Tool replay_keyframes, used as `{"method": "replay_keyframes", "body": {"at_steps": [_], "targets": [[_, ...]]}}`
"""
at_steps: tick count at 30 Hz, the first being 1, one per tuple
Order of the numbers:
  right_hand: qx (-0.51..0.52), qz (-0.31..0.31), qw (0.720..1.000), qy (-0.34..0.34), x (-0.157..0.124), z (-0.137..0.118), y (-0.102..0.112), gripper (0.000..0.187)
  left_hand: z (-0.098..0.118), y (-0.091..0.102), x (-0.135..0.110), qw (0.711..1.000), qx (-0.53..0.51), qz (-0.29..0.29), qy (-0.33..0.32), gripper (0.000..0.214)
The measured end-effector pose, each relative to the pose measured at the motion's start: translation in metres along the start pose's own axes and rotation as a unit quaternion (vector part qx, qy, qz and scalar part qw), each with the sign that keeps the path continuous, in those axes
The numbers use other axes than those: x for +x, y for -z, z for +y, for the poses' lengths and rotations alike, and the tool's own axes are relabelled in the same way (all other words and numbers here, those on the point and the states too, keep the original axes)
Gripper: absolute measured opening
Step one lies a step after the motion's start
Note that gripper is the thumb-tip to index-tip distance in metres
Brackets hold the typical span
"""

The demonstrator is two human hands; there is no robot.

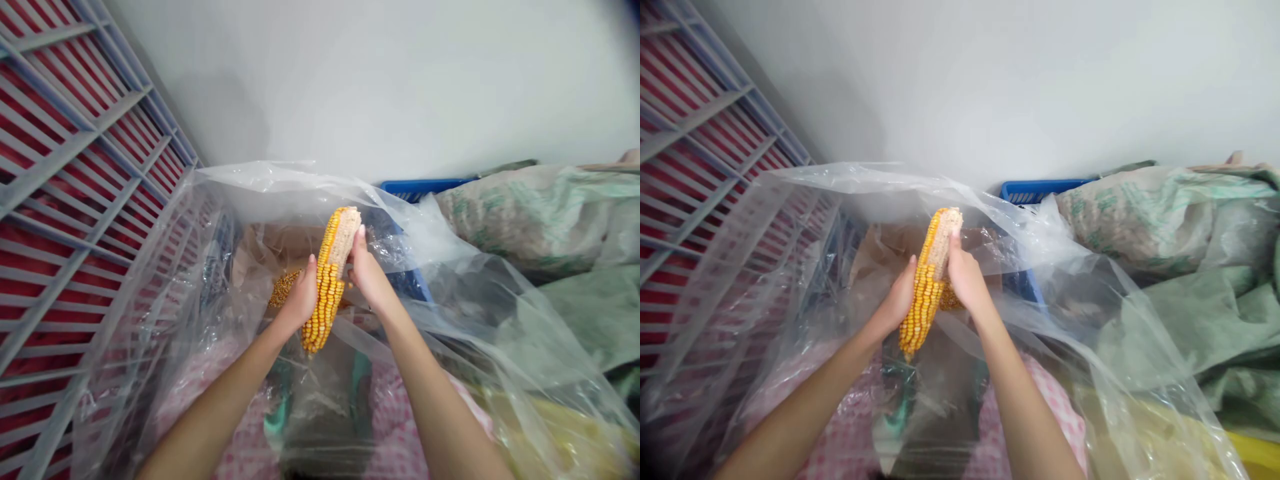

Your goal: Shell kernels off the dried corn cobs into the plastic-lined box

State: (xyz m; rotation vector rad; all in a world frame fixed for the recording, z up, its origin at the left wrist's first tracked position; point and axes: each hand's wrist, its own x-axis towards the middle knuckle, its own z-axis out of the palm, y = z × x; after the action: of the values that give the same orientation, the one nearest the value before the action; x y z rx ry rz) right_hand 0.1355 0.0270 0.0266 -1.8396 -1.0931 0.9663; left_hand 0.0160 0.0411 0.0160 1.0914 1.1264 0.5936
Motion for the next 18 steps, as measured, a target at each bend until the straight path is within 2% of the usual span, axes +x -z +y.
{"method": "replay_keyframes", "body": {"at_steps": [2,3,8,12,14,18], "targets": [[-0.053,0.039,0.998,0.004,-0.005,0.000,-0.005,0.068,-0.002,0.000,-0.001,0.991,0.092,0.051,-0.081,0.050],[-0.069,0.057,0.996,0.006,-0.007,0.000,-0.008,0.065,-0.003,0.000,-0.002,0.986,0.125,0.060,-0.094,0.050],[-0.050,0.087,0.995,0.025,-0.009,0.002,-0.015,0.059,-0.004,-0.002,-0.004,0.981,0.162,0.071,-0.076,0.055],[-0.008,0.054,0.998,0.028,-0.007,0.002,-0.018,0.061,-0.007,-0.003,-0.002,0.963,0.204,0.099,-0.143,0.055],[-0.009,0.082,0.997,0.015,-0.008,0.001,-0.021,0.062,-0.010,-0.005,-0.002,0.954,0.228,0.108,-0.165,0.055],[-0.011,0.124,0.992,0.012,-0.009,0.002,-0.027,0.058,-0.015,-0.007,-0.003,0.958,0.221,0.119,-0.140,0.056]]}}
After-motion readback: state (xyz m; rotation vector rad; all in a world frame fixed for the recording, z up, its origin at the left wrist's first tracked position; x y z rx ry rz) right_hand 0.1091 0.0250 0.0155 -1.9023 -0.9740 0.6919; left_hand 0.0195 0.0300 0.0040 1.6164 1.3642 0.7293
